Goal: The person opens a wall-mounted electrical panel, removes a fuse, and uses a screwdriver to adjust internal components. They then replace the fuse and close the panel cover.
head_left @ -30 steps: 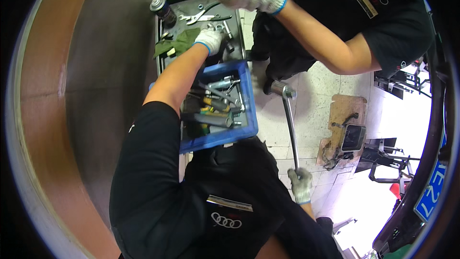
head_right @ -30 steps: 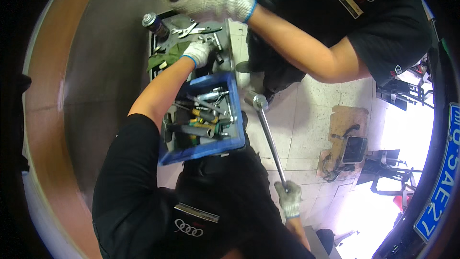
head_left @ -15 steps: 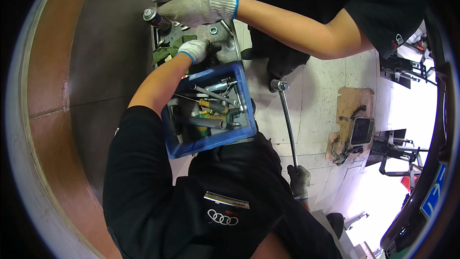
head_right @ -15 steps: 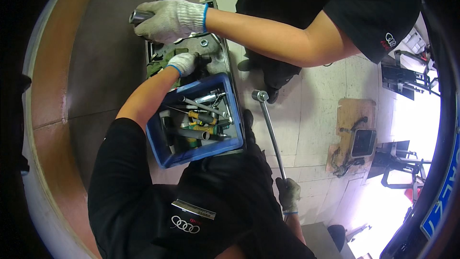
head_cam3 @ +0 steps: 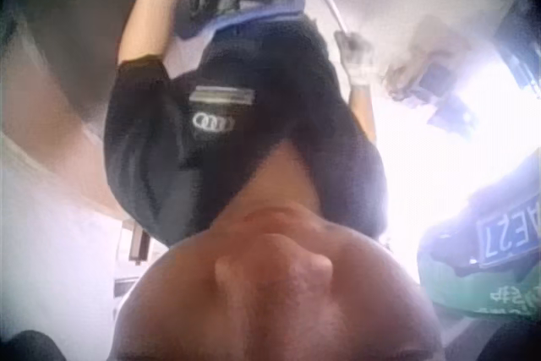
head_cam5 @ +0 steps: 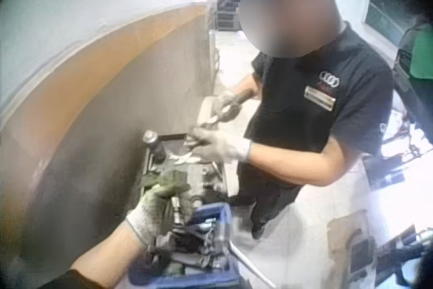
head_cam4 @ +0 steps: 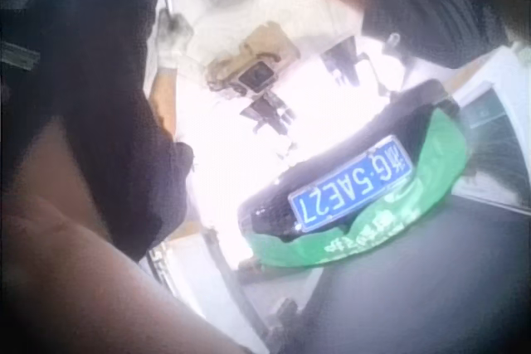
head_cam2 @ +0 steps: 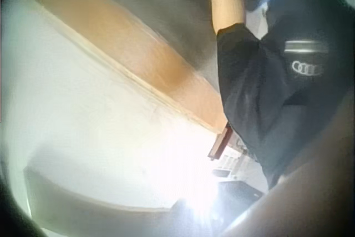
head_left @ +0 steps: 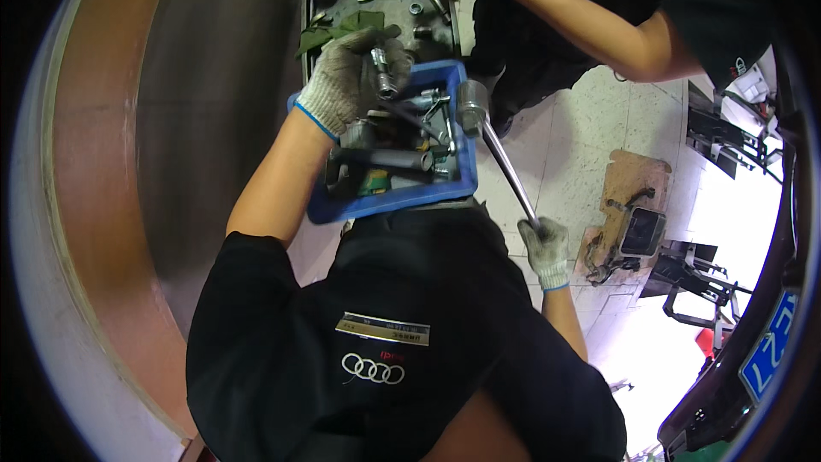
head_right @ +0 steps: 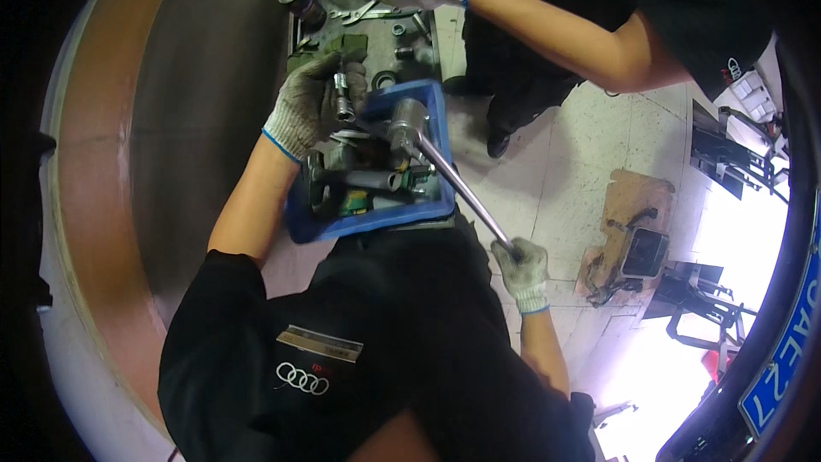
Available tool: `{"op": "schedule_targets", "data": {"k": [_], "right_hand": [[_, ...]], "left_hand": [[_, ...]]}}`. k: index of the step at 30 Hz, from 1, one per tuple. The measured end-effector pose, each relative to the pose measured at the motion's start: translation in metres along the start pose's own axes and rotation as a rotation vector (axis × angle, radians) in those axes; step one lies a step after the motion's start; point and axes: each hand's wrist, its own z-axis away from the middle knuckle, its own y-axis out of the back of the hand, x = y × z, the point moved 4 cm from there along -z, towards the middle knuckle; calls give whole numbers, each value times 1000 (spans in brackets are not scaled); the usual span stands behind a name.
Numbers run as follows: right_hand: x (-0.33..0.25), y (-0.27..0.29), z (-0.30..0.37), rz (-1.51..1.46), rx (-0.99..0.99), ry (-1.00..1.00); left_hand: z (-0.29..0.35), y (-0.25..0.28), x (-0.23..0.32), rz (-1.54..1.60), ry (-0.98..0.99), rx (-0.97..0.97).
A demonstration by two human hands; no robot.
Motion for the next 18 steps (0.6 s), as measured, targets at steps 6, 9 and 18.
{"op": "schedule_targets", "data": {"k": [6,9,18], "right_hand": [[-15,-3,-5,162,116,279],[-20,-5,3,197,105,347],[-30,-11,26,285,-121,198]], "left_hand": [[47,-11,-31,413,173,-81],[68,-9,-32,289,100,-150],[130,3,-61,302,98,-146]]}}
